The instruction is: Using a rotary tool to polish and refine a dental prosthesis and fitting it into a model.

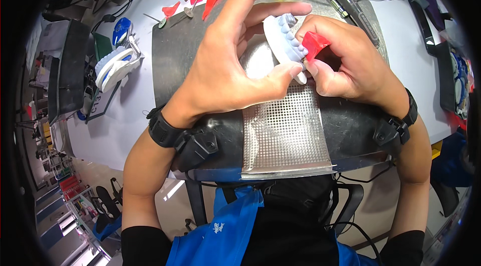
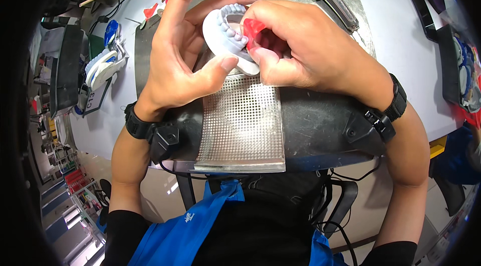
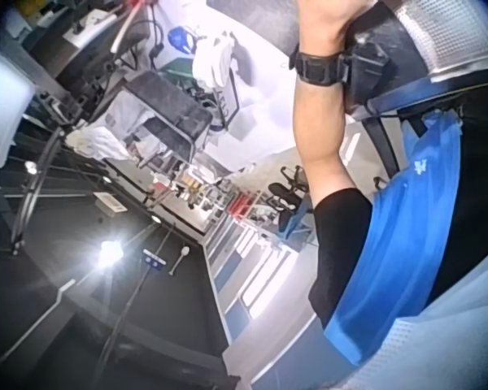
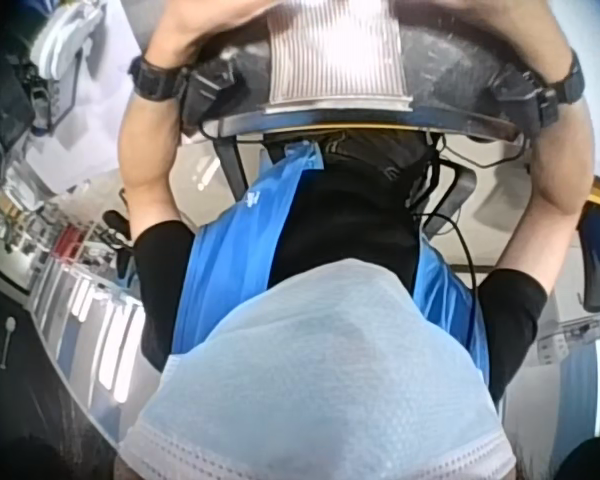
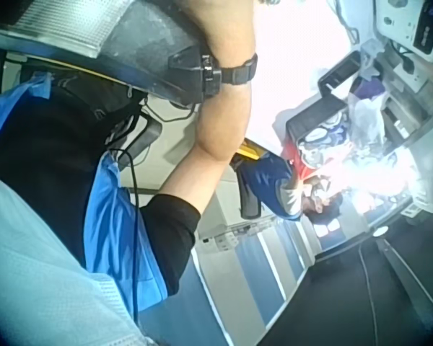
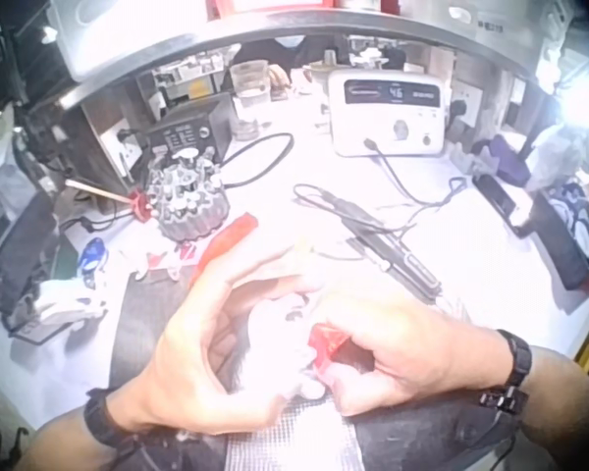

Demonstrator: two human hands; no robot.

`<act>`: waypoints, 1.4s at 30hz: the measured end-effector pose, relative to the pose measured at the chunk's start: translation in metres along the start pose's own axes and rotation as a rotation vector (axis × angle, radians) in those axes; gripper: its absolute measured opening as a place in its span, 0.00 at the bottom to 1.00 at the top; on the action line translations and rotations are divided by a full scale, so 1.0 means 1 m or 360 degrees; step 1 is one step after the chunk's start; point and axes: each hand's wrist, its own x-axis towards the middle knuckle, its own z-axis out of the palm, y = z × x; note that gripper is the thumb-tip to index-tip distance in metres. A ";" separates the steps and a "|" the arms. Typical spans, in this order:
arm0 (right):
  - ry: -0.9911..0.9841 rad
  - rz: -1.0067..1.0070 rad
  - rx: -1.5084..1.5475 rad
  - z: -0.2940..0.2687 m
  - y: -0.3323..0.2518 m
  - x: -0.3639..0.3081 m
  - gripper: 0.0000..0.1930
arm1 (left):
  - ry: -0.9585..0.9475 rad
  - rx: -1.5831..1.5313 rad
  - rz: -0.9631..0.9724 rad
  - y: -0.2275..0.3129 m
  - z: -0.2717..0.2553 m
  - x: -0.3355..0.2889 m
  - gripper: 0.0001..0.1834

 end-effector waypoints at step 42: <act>0.0158 0.0241 0.0162 -0.005 -0.017 0.004 0.09 | 0.0228 0.0543 -0.0042 0.022 0.006 0.001 0.40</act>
